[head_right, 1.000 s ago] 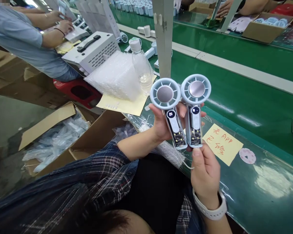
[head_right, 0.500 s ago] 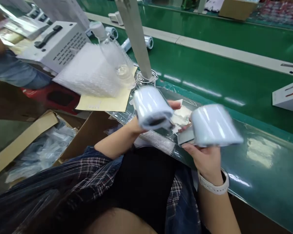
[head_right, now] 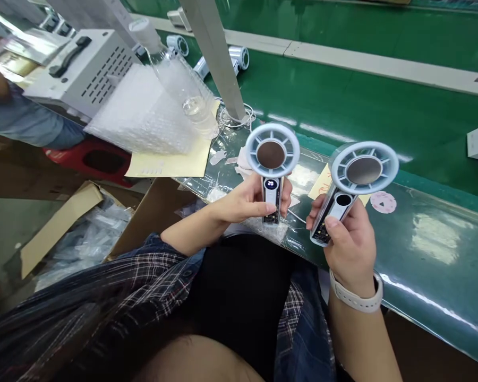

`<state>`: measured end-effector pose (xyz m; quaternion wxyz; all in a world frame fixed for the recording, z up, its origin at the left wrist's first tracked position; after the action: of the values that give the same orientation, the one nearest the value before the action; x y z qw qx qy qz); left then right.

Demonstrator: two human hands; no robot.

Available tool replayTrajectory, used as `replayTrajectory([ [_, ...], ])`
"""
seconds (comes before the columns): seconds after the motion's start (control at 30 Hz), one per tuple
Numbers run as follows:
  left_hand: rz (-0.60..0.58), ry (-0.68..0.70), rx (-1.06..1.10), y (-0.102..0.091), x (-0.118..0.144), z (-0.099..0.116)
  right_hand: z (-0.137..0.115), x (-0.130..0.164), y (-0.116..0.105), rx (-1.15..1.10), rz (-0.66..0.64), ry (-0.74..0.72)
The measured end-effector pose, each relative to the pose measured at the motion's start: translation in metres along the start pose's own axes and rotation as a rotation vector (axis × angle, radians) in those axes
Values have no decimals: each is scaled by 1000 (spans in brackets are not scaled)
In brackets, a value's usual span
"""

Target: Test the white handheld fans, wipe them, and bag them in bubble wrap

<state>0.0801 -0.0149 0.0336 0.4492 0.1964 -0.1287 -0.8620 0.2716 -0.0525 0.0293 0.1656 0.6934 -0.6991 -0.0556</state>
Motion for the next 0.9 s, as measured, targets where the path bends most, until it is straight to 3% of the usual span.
replayTrajectory([
  [0.27,-21,-29,30,-2,5,-2,9,-4,3,-27,2,52],
  [0.57,50,60,-23,-11,5,-6,11,-3,7,-63,5,22],
  [0.77,7,46,-15,-6,4,-3,15,-2,4,-37,10,19],
  [0.9,51,64,-6,-8,1,-10,19,-3,4,-72,26,61],
])
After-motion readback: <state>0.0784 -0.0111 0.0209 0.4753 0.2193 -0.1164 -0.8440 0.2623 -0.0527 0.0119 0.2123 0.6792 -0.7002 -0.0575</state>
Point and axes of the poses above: each hand's wrist, its own x-axis away from the middle knuckle, its own y-axis out of the palm, z = x × y, the point moved 5 cm from there along -x, towards the middle knuckle, and after that the axes turned 8 degrees about y, right-handed, at the moved point
